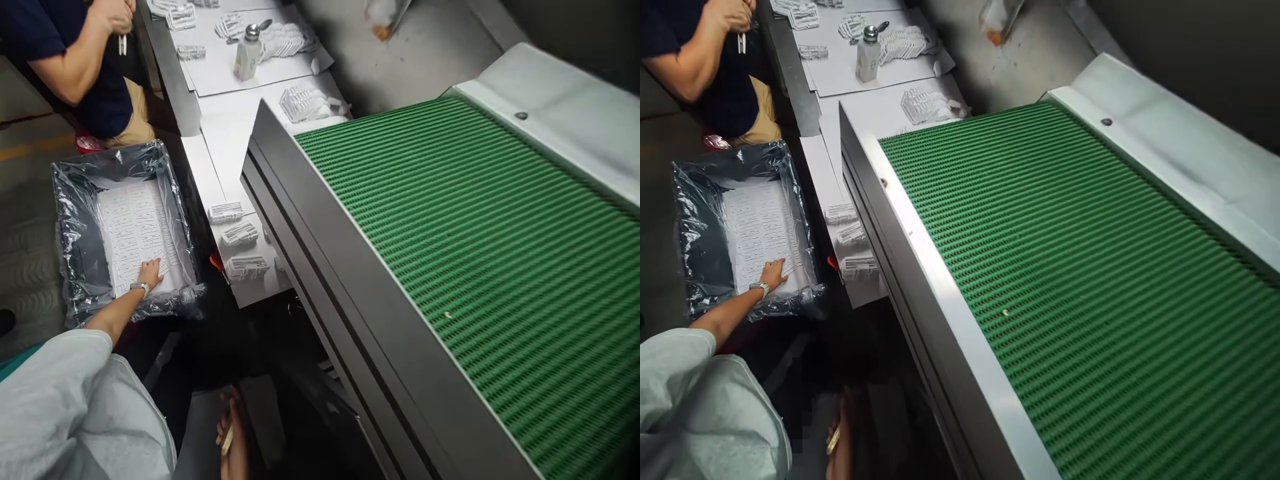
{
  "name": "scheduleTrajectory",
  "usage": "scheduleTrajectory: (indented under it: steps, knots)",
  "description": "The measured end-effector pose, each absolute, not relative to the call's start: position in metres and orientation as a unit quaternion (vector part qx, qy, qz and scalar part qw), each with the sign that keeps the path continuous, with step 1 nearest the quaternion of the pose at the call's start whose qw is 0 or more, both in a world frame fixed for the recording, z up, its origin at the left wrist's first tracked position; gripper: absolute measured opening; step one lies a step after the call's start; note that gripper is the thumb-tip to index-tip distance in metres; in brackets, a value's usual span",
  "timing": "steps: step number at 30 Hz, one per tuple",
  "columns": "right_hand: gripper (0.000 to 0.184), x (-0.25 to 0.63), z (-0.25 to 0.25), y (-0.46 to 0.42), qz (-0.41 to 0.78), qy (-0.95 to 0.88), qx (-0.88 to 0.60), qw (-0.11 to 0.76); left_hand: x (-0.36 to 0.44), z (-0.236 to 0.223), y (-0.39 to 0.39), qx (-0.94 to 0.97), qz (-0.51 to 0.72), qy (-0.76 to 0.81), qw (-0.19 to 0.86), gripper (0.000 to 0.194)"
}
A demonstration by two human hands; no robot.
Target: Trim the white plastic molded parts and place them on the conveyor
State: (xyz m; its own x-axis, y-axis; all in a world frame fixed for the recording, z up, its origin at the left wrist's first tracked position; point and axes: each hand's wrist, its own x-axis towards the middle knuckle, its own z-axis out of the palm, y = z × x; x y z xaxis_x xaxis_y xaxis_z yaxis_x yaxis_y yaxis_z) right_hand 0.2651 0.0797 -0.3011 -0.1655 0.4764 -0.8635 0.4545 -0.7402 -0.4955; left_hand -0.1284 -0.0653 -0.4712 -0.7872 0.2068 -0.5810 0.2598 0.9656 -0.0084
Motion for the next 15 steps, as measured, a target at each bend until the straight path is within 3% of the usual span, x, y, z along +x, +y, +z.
scheduleTrajectory:
  steps: [7, 15]
  knots:
    - [0.085, 0.251, -0.313, 0.077, 0.668, -0.311, -0.676, -0.003, -0.131, -0.468, -0.059, 0.086, -0.043, 0.952, 0.290, 0.045]
    - [0.080, 0.249, -0.329, 0.087, 0.654, -0.340, -0.676, -0.002, -0.143, -0.470, -0.063, 0.040, -0.068, 0.948, 0.308, 0.044]
